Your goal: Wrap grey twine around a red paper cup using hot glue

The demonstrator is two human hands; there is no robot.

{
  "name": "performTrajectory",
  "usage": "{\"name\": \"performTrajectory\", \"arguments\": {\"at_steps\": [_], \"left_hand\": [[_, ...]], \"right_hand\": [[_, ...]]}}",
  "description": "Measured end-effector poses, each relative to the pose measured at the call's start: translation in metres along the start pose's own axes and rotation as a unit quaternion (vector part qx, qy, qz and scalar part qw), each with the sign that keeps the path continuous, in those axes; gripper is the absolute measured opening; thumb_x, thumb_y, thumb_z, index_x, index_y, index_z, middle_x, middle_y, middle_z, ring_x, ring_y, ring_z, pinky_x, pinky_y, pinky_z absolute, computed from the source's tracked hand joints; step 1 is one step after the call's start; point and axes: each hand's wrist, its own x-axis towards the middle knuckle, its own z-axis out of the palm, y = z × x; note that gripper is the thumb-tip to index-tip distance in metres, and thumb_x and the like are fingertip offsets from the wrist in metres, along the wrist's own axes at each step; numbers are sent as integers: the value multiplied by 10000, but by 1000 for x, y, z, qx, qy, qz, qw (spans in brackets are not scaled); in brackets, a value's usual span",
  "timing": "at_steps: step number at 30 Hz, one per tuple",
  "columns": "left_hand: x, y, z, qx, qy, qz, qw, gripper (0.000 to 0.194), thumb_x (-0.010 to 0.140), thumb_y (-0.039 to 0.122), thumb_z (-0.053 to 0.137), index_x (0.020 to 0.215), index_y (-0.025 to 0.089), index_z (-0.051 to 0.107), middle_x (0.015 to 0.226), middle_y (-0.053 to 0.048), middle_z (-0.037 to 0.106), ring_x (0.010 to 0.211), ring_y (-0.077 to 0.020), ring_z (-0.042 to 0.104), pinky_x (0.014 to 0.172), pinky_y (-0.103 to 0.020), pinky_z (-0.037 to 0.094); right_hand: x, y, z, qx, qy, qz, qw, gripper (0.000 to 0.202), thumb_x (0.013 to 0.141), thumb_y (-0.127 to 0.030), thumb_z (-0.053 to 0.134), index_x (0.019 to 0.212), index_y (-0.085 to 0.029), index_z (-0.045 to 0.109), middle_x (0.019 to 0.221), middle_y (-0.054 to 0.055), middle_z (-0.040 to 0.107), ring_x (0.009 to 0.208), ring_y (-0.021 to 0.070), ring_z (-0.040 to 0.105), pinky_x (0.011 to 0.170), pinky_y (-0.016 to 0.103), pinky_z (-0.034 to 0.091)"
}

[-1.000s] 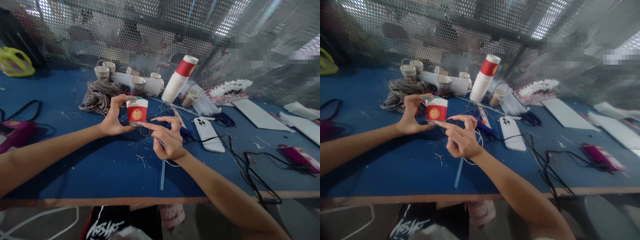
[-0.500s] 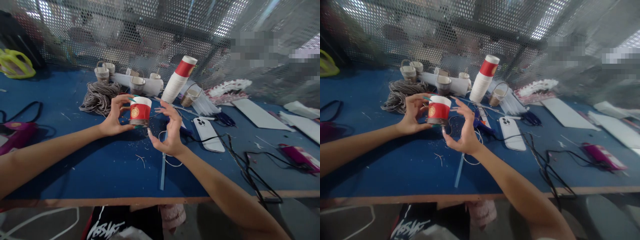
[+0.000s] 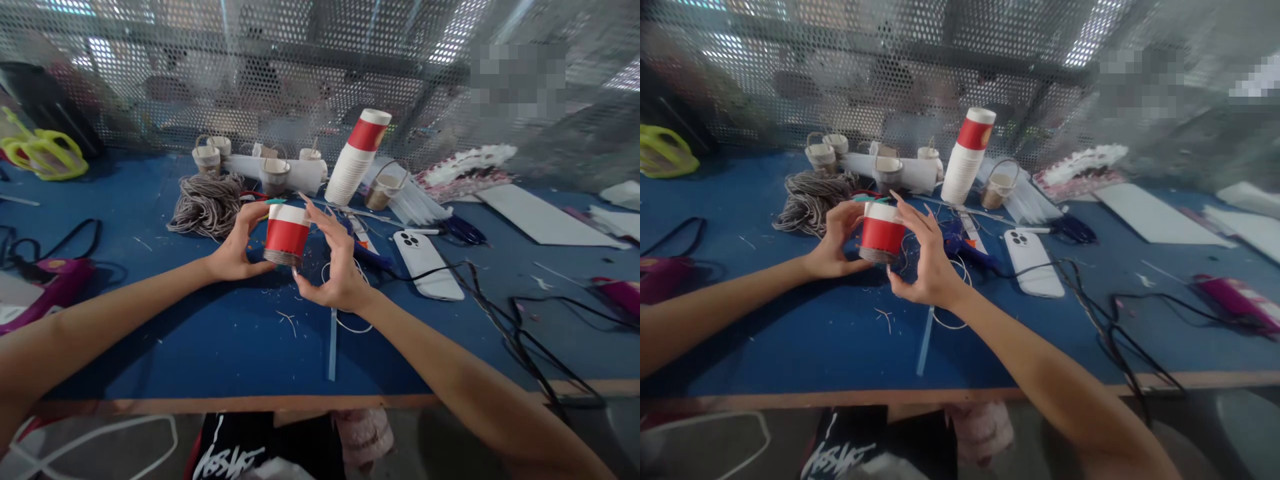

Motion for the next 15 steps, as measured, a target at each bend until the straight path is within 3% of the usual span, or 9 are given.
{"name": "performTrajectory", "arguments": {"at_steps": [6, 11, 15], "left_hand": [[3, 7, 0, 77, -10, -10, 997, 1022, 724, 352, 850, 1532, 293, 227, 1480, -176, 367, 1435, -382, 375, 1175, -632, 384], [2, 9, 4, 31, 10, -46, 998, 990, 751, 392, 824, 1536, 309, 227, 1445, -167, 354, 1361, -353, 462, 1064, -559, 524], [2, 7, 3, 34, 26, -40, 998, 988, 742, 391, 825, 1534, 298, 243, 1406, -162, 356, 1326, -335, 476, 1025, -527, 551]], "right_hand": [[-3, -3, 2, -56, -15, -26, 998, 884, 746, -173, 670, 1478, -284, 187, 1590, 160, 379, 1508, 345, 329, 1216, 705, 191], [-2, -4, 4, -51, 0, -33, 998, 847, 760, -169, 674, 1462, -282, 215, 1629, 176, 311, 1513, 350, 320, 1197, 704, 235], [-1, -3, 4, -18, 7, -11, 1000, 877, 744, -189, 712, 1461, -295, 216, 1605, 172, 355, 1507, 356, 331, 1218, 700, 184]]}}
